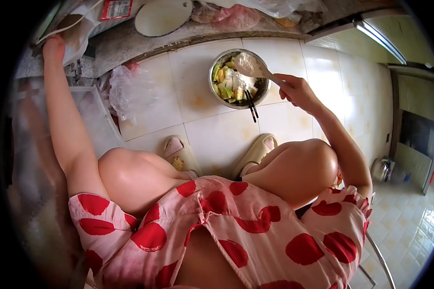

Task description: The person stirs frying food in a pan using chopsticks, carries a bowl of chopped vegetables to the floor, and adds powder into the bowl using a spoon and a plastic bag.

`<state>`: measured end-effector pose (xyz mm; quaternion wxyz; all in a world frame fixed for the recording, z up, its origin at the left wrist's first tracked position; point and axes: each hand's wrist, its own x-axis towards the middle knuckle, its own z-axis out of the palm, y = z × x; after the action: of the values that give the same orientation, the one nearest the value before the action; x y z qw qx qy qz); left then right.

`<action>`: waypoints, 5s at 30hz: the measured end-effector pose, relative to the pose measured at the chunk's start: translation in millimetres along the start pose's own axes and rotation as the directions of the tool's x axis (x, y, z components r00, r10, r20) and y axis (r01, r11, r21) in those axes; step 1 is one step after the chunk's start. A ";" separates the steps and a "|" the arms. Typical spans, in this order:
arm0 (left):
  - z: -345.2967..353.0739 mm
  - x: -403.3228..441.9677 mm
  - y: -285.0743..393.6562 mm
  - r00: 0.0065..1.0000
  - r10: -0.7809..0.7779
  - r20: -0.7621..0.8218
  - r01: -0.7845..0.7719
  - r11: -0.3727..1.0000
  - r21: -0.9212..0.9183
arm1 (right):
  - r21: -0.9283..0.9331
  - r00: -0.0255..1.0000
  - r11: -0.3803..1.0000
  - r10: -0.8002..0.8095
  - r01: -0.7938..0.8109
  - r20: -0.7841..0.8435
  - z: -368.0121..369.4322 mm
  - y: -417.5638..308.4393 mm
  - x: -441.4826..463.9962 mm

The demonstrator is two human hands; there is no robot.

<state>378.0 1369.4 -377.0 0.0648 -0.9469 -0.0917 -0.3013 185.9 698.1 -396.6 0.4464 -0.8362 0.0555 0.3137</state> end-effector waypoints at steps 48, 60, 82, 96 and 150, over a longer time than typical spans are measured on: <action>19.8 -5.5 -20.5 0.924 -0.349 0.157 0.196 0.080 -0.977 | 0.416 0.852 0.908 -0.251 0.043 0.460 50.6 -183.8 -14.6; -81.5 -26.9 69.5 0.875 -0.387 0.291 0.395 0.224 -0.891 | 0.269 0.751 0.757 -0.644 0.596 0.147 208.9 -318.4 129.9; -218.7 -35.8 104.0 0.178 -0.156 0.972 0.552 0.833 0.033 | 0.677 0.689 0.724 -0.559 0.134 0.462 130.9 -232.7 59.5; -118.7 -83.9 102.0 0.653 -0.087 0.752 0.730 -0.192 -0.656 | 0.772 0.872 0.617 -0.281 -0.154 0.400 0.0 -81.7 19.9; -123.6 -82.9 377.7 0.861 0.186 0.473 0.507 -0.244 -0.827 | -0.080 0.975 0.995 -0.081 0.066 -0.205 -50.7 -175.6 180.5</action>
<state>322.9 968.1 -350.7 -0.7603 -0.6473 0.0342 -0.0414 419.3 796.8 -354.7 0.4188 -0.8815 0.0596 0.2096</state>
